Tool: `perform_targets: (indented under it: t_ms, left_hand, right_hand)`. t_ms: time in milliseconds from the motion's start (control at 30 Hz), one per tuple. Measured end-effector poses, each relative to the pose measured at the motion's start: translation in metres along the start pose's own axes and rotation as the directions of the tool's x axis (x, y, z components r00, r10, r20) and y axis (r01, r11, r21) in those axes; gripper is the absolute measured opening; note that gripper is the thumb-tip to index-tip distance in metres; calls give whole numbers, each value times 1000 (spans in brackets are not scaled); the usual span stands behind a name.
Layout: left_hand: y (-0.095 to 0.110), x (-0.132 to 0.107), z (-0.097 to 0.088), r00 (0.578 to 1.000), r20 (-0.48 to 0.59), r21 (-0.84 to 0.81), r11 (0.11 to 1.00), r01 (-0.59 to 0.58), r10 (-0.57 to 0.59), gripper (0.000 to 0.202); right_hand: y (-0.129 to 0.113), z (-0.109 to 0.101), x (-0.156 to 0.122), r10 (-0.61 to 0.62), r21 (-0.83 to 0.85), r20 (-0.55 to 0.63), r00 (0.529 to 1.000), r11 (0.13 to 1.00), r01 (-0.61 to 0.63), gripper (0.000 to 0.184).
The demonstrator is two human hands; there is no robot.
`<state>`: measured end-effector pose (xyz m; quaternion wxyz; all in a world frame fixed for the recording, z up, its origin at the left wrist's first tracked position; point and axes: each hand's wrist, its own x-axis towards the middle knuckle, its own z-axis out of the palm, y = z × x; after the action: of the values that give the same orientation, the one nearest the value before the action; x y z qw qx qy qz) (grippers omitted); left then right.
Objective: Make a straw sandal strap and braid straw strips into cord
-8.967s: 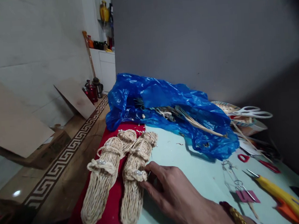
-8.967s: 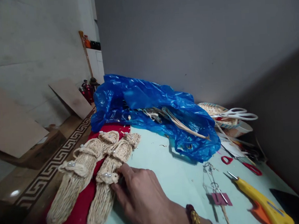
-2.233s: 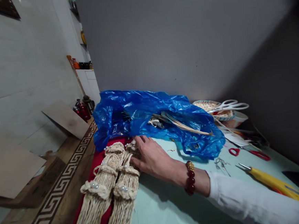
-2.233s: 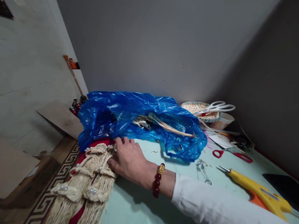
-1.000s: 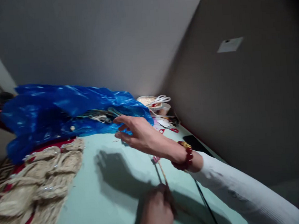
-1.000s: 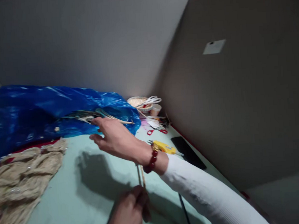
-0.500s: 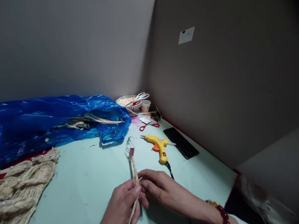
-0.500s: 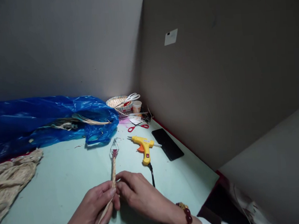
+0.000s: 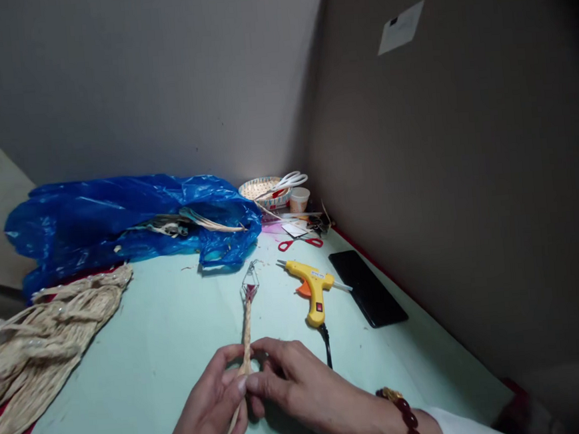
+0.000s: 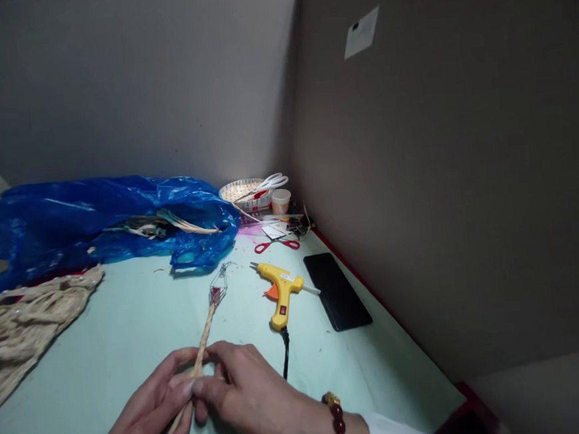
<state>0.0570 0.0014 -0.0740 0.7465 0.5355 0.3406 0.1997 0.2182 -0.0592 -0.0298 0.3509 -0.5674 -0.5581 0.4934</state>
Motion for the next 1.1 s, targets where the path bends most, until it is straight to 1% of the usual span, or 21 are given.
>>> perform_targets:
  t_ms: [33, 100, 200, 267, 333, 400, 467, 500, 567, 600, 633, 667, 733, 800, 833, 900, 933, 967, 1033, 1067, 1100]
  left_hand:
    - [1, -2, 2, 1000, -9, 10, 1000, -7, 7, 43]
    - [4, -6, 7, 999, -46, 58, 998, -3, 5, 40]
    - [12, -13, 19, 988, -151, 221, 975, 29, 5, 32]
    - [17, -16, 25, 977, -206, 400, 916, 39, 49, 26]
    - [19, -19, 27, 972, -205, 561, 828, 21, 114, 23]
    - [19, -20, 24, 968, -175, 666, 745, -20, 182, 21]
    - [18, -21, 18, 952, -131, 748, 658, -87, 276, 21]
    - [18, -21, 15, 936, -98, 787, 602, -135, 337, 22]
    - [18, -21, 9, 886, 12, 854, 456, -250, 463, 25]
    - [19, -21, 8, 861, 71, 875, 383, -296, 504, 25]
    - [19, -22, 8, 841, 114, 887, 328, -326, 528, 26]
    - [20, -22, 9, 833, 136, 893, 298, -338, 537, 27]
    - [18, -24, 12, 833, 137, 898, 287, -333, 536, 27]
    - [15, -25, 16, 828, 149, 900, 272, -339, 541, 25]
    - [12, -25, 17, 819, 177, 902, 243, -356, 545, 24]
    - [7, -24, 17, 777, 256, 905, 140, -402, 575, 19]
    - [4, -23, 16, 739, 305, 906, 56, -419, 601, 15]
    - [2, -22, 15, 690, 358, 903, -45, -428, 630, 14]
    - [-3, -20, 14, 580, 461, 876, -241, -417, 672, 21]
    - [-5, -20, 14, 539, 496, 863, -314, -397, 681, 23]
    - [-8, -20, 14, 514, 520, 851, -361, -381, 682, 25]
  right_hand:
    - [3, 0, -1, -8, 4, -12, 1000, 1000, 8, 10]
    - [7, 1, -3, -36, -21, -44, 998, 999, 35, 19]
    - [12, 2, -7, -71, -86, -128, 989, 994, 61, 29]
    - [13, 3, -9, -80, -92, -180, 980, 994, 64, 30]
    - [14, 4, -10, -79, -67, -203, 976, 996, 67, 31]
    - [14, 6, -11, -83, -81, -240, 967, 995, 66, 31]
    - [14, 7, -11, -109, -145, -277, 955, 987, 70, 30]
    - [14, 7, -12, -130, -186, -286, 949, 980, 78, 30]
    - [13, 8, -13, -168, -248, -281, 945, 964, 98, 30]
    - [13, 8, -14, -181, -269, -271, 945, 957, 106, 31]
    - [13, 8, -15, -190, -283, -264, 946, 952, 112, 32]
    - [13, 8, -15, -194, -290, -256, 947, 950, 116, 32]
    - [13, 8, -16, -199, -285, -246, 949, 950, 125, 33]
    - [12, 7, -15, -203, -246, -229, 952, 958, 145, 33]
    - [12, 6, -15, -204, -216, -219, 954, 964, 156, 33]
    - [11, 4, -15, -187, -152, -192, 963, 975, 159, 34]
    - [10, 3, -15, -169, -131, -175, 970, 980, 147, 34]
    - [10, 2, -15, -149, -121, -158, 976, 984, 130, 35]
    - [9, 1, -16, -117, -128, -136, 984, 987, 99, 36]
    - [8, 1, -16, -105, -134, -132, 986, 987, 87, 37]
    - [8, 1, -16, -98, -135, -135, 986, 988, 80, 37]
